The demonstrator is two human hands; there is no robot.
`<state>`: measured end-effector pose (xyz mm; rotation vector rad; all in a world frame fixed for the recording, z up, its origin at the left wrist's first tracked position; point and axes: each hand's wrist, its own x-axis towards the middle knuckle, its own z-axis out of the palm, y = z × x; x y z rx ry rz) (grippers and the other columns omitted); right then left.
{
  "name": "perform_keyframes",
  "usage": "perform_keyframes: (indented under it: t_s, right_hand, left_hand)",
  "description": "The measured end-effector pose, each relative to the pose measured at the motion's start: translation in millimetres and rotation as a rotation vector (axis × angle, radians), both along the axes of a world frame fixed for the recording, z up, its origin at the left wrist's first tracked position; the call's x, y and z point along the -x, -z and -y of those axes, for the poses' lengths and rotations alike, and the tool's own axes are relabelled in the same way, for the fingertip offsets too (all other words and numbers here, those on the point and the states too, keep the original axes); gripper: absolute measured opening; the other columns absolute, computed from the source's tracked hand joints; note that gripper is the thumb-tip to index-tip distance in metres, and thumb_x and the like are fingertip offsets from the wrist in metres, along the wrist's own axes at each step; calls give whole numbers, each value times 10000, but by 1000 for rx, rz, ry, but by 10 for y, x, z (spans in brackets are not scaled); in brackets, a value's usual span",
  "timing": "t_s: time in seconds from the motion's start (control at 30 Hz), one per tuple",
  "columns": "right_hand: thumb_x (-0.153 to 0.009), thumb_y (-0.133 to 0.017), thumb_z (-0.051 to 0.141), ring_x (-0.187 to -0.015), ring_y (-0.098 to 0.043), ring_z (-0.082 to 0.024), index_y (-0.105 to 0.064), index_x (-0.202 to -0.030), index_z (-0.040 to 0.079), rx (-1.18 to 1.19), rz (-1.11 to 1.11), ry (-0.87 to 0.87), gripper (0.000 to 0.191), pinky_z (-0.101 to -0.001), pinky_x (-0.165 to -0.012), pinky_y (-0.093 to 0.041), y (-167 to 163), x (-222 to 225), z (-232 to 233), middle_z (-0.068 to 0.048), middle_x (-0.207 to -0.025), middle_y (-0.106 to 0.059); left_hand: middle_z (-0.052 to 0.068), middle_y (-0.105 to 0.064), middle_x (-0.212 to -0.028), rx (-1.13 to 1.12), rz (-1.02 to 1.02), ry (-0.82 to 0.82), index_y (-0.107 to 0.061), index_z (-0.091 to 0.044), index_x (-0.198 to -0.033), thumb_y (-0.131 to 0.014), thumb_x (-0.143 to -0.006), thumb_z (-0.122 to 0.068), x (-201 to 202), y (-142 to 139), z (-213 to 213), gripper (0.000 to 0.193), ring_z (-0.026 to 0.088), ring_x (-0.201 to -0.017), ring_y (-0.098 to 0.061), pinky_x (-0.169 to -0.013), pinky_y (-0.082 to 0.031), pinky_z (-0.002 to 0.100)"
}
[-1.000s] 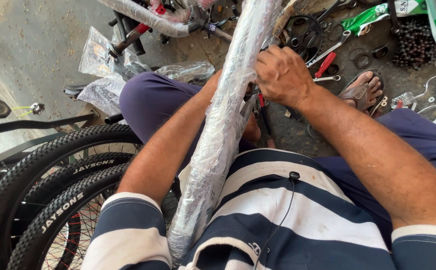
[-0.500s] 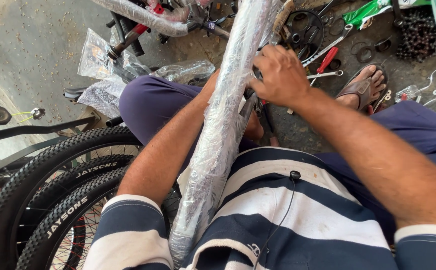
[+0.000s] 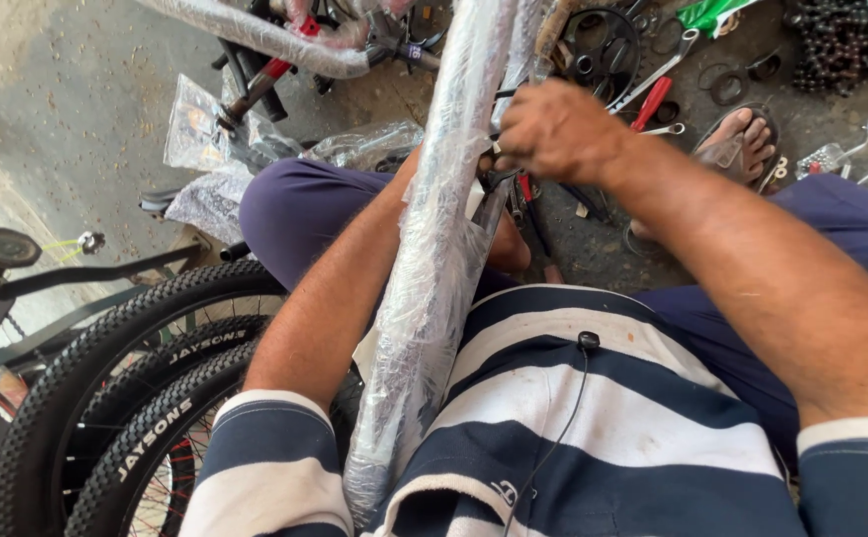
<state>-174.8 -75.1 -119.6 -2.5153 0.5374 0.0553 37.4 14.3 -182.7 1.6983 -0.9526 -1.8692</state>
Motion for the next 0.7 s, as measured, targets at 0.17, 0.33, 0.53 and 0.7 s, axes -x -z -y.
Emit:
perform_keyframes:
  t_s: [0.17,0.33,0.53,0.7]
  right_hand:
    - [-909,-705,432,-828,-680,-225,-766,-1014,96,150,197,61,358,-378,-738,-581,-58,-20,-41,-72,-892,-717]
    - [-1076,-595,221,-745,-681,-191,-763,-1025,148,86,105,4,190,-345,-670,-596,-143,-56,32,-44,-841,-715]
    - [-1037,-621,203,-698,-677,-171,-770,-940,138,221,284,60,190,-327,-632,-594,-145,-94,-47,-52,-801,-715]
    - [-1063,-600,182,-827,-642,-237,-745,-855,79,82,157,275,274,-429,-779,-547,-43,-95,-147,-79,-803,-692]
  left_hand:
    - [87,-753,-1101,3,8,14,-679,-75,-1256,-691,-949,-290,-4,-33,51,375,159,-882,-736,-753,-600,303]
    - [88,-752,-1104,7,8,44,-682,-78,-1252,-695,-947,-289,3,-62,88,371,162,-881,-735,-752,-599,305]
    - [88,-751,-1109,8,22,67,-685,-83,-1247,-700,-944,-287,-16,-95,100,366,165,-881,-735,-751,-598,308]
    - [88,-750,-1112,11,26,63,-688,-86,-1243,-704,-942,-286,-40,-77,84,362,168,-881,-734,-751,-597,310]
